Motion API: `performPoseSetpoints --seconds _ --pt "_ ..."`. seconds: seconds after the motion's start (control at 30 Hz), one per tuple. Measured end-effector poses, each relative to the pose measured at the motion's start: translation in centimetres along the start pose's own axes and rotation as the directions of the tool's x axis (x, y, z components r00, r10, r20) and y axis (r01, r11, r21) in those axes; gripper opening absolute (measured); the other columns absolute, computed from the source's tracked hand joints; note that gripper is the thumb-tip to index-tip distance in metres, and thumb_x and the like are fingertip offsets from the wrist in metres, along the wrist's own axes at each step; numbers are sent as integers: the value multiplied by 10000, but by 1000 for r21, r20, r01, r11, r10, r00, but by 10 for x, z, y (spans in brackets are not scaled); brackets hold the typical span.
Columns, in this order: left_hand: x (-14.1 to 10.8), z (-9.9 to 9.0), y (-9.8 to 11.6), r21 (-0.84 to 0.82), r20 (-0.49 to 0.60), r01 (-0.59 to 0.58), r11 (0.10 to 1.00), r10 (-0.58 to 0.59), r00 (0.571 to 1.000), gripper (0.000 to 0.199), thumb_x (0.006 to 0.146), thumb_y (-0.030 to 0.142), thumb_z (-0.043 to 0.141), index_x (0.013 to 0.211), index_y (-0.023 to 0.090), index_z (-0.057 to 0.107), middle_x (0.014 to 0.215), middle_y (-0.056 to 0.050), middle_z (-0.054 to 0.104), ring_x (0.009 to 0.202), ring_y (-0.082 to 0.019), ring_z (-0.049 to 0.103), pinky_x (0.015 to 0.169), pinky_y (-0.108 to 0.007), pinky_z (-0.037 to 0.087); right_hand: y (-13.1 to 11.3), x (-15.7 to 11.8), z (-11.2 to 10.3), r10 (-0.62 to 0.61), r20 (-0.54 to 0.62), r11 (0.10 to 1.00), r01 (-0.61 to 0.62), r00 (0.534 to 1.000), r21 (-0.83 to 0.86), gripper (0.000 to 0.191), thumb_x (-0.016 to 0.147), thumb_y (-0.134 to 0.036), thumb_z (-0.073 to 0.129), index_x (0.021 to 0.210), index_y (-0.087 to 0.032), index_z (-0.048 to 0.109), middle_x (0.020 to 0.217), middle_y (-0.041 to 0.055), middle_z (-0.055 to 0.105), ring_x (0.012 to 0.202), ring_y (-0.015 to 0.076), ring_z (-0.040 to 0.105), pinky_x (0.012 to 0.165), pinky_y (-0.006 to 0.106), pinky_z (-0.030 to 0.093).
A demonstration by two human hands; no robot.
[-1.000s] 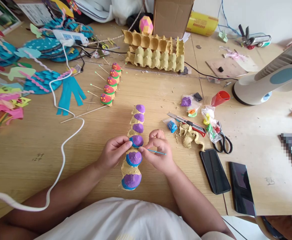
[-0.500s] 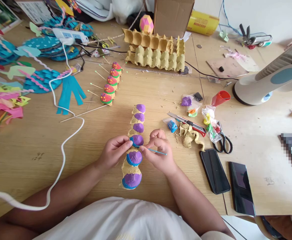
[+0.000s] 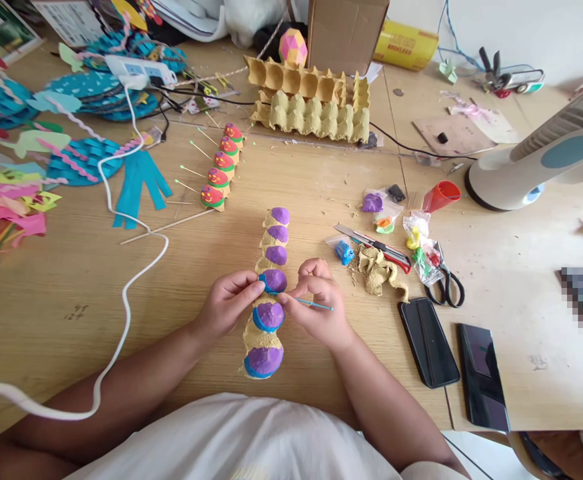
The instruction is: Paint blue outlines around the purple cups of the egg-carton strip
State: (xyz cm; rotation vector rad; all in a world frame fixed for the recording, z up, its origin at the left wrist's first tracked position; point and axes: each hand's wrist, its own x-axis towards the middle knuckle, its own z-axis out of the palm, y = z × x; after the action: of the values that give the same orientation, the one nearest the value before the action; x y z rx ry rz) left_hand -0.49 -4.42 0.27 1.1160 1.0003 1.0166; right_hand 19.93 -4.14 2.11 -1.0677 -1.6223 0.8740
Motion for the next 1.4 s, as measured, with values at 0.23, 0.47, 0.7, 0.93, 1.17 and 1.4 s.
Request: performPoseSetpoints --seconds 0.23,0.47,0.7,0.93,1.17,1.4 --pt "0 -1 -6 -57 -2 24 998 -25 1000 387 932 512 745 760 171 683 663 30 526 624 -105 435 599 -243 363 5 -1 0 -4 -6 999 5 1000 48 262 880 -332 808 687 -240 657 870 25 526 883 206 566 815 403 493" --pt "4 0 -19 -196 -18 82 977 -87 996 398 869 567 803 849 173 747 770 -3 647 701 -124 526 691 -253 449 7 -3 2 57 -40 993 -53 998 104 357 888 -467 796 678 -241 616 885 32 520 892 219 557 860 442 516" --pt "5 1 -22 -290 -16 119 950 -130 991 410 819 565 853 847 170 748 803 -10 682 733 -127 578 729 -260 480 8 -7 8 20 -80 998 -15 997 64 271 921 -401 768 732 -255 641 891 28 525 905 215 563 868 426 513" --pt "3 -1 -24 -283 33 108 953 -103 994 383 861 546 824 844 174 734 773 3 631 727 -119 535 705 -249 447 8 -8 10 68 -93 994 -59 993 92 283 921 -389 766 715 -244 637 891 29 538 925 215 570 853 413 497" --pt "4 1 -20 -308 36 120 944 -114 993 407 841 559 836 836 168 723 776 -4 644 724 -123 542 702 -254 447 9 -9 9 50 -71 984 -37 996 175 256 924 -336 776 726 -241 646 909 21 537 932 202 571 867 401 482" --pt "3 1 -17 -266 26 116 957 -113 993 398 865 552 813 839 166 722 747 7 619 694 -116 520 684 -249 434 9 -8 8 64 -88 988 -51 994 145 236 912 -293 787 727 -240 650 909 20 533 932 203 561 866 399 470"
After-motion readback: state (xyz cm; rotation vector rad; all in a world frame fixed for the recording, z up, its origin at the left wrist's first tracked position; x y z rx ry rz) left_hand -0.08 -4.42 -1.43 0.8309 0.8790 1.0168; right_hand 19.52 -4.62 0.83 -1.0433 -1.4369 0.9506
